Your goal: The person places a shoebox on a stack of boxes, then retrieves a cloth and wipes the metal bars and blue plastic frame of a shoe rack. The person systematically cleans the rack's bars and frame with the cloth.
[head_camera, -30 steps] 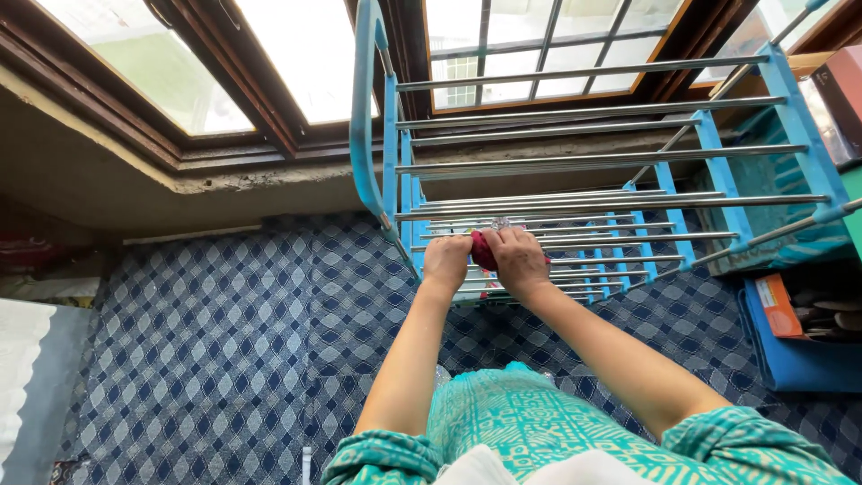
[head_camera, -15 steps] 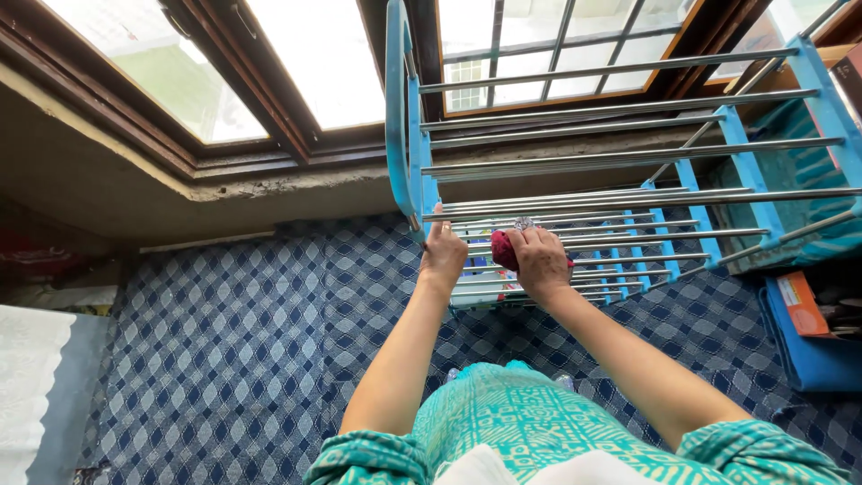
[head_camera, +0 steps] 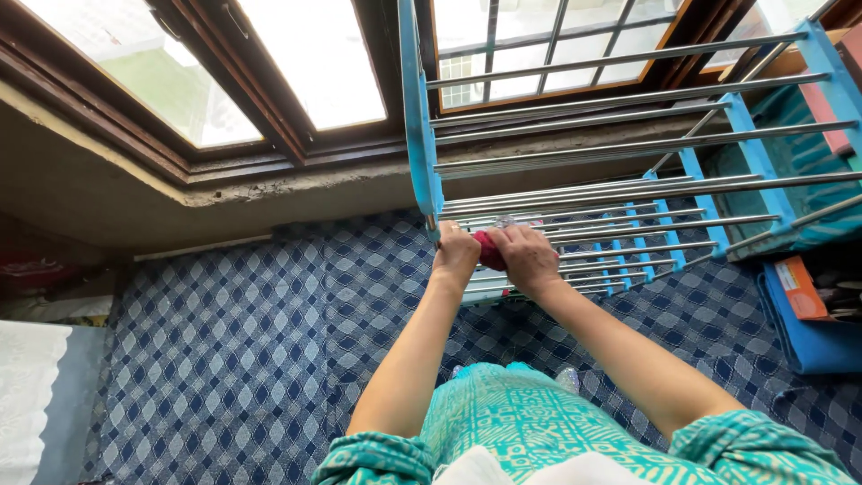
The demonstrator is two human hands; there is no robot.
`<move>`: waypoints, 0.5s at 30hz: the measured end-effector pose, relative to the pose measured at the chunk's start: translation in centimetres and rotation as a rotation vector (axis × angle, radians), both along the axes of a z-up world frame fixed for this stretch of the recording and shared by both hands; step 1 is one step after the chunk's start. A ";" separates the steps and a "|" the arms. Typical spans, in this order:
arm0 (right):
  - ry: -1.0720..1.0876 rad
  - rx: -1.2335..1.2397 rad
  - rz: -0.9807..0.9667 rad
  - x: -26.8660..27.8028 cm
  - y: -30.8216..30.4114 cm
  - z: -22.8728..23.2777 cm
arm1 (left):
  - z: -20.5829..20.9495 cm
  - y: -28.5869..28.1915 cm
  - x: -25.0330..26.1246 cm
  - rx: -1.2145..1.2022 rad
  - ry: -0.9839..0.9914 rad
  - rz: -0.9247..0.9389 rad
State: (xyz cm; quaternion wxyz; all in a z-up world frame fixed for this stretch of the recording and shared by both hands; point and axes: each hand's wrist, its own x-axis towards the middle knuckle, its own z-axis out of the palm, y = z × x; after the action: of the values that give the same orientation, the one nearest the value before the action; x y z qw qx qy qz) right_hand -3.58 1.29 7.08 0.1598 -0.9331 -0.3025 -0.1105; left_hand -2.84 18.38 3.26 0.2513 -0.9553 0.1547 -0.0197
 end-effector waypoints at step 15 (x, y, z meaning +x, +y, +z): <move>-0.046 0.000 -0.053 0.0 6.1 -5.1 | 9.6 -2.7 -0.2 -0.900 0.203 0.636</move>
State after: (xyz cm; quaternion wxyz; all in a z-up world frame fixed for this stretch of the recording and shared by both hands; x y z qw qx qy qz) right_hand -3.61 7.39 1.94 0.1496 -0.9381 -0.2813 -0.1363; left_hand -3.02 15.71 12.83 -0.2039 -0.9650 -0.1414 0.0849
